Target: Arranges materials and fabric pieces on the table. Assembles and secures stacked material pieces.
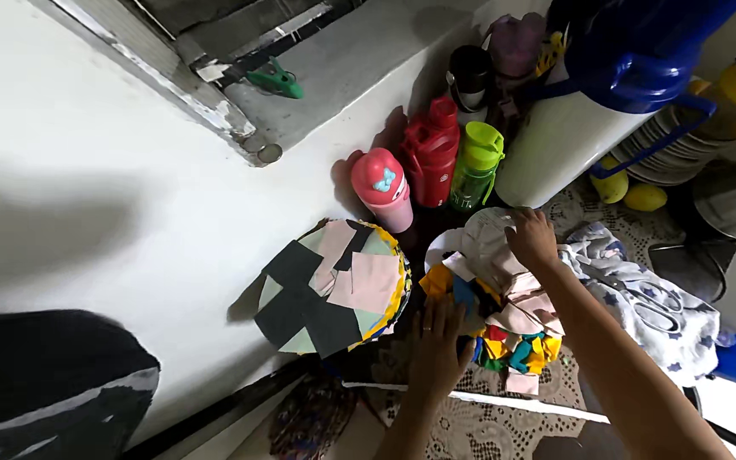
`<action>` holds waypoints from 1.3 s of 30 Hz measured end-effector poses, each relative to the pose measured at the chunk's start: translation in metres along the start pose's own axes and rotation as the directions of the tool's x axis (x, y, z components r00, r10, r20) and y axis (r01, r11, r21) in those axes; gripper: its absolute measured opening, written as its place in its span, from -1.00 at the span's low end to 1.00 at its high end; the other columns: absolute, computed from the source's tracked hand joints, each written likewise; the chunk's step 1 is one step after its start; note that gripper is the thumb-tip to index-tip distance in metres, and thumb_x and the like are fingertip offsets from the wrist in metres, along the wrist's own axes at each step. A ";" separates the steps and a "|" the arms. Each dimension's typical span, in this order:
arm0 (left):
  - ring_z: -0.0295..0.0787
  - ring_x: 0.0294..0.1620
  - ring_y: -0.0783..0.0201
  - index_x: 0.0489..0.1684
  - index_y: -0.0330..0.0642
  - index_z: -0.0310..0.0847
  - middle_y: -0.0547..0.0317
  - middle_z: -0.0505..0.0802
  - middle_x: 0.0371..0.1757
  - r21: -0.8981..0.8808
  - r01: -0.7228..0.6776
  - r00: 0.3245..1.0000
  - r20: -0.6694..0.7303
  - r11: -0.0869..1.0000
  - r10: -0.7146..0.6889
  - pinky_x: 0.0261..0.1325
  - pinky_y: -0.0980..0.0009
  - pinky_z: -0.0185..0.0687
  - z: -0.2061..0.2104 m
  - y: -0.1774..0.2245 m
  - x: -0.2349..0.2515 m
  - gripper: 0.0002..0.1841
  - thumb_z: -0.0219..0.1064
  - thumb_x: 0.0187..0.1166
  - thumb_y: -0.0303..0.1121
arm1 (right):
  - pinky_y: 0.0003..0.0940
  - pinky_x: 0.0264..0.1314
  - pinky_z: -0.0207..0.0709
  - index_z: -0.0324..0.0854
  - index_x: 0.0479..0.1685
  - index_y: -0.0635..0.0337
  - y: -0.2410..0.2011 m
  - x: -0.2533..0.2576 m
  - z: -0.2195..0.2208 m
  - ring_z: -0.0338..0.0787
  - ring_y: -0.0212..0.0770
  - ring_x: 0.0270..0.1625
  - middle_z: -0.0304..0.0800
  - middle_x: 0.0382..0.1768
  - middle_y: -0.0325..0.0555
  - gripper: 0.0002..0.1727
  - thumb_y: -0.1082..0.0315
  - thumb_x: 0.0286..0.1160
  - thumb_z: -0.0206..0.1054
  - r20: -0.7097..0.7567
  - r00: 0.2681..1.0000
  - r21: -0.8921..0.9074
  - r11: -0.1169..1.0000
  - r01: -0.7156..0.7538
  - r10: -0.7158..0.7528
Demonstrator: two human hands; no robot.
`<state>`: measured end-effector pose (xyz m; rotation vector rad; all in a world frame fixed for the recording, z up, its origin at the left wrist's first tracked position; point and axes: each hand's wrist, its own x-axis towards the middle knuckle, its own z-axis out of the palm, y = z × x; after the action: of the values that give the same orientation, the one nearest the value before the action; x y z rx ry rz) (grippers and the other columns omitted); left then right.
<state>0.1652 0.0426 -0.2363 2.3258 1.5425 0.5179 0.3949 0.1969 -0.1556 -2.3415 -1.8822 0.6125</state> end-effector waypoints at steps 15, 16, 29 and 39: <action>0.46 0.59 -0.41 0.42 -0.07 0.70 -0.26 0.63 0.55 0.045 -0.009 1.000 -0.016 0.999 0.010 0.52 -0.45 0.19 0.003 0.002 -0.002 -0.36 0.19 0.47 0.14 | 0.27 0.65 0.29 0.66 0.48 0.15 0.032 -0.096 0.055 0.52 0.25 0.63 0.63 0.53 0.10 -0.51 0.18 0.72 0.08 -0.163 0.974 0.003 0.987 0.160 -0.158; 0.47 0.58 -0.41 0.42 -0.07 0.69 -0.26 0.63 0.54 0.052 -0.013 1.000 -0.024 0.999 0.014 0.50 -0.45 0.20 0.004 0.002 -0.002 -0.35 0.15 0.49 0.16 | 0.27 0.52 0.40 0.76 0.33 0.16 0.032 -0.095 0.055 0.65 0.24 0.51 0.76 0.40 0.08 -0.56 0.22 0.68 0.10 -0.229 0.959 0.011 0.985 0.172 -0.165; 0.48 0.58 -0.36 0.41 -0.03 0.69 -0.28 0.64 0.52 0.110 -0.059 0.995 -0.077 0.992 0.067 0.50 -0.37 0.23 0.007 -0.001 -0.002 -0.34 0.00 0.59 0.22 | 0.35 0.34 0.50 0.68 0.29 0.27 0.055 -0.015 -0.014 0.66 0.32 0.40 0.68 0.33 0.28 -0.68 0.44 0.66 0.18 0.073 0.948 0.184 0.930 -0.318 0.310; 0.47 0.58 -0.38 0.43 -0.07 0.67 -0.31 0.63 0.53 0.112 -0.048 0.997 -0.057 0.993 0.055 0.49 -0.42 0.20 0.006 0.000 -0.002 -0.32 -0.03 0.60 0.20 | 0.25 0.17 0.56 0.71 0.10 0.35 0.073 0.000 -0.018 0.78 0.22 0.07 0.80 -0.02 0.28 -0.71 0.30 0.73 0.22 0.173 0.953 0.391 0.870 -0.299 0.249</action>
<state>0.1678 0.0405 -0.2419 2.4596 1.5791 0.5315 0.4690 0.1820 -0.1608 -2.3318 -1.2870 1.0801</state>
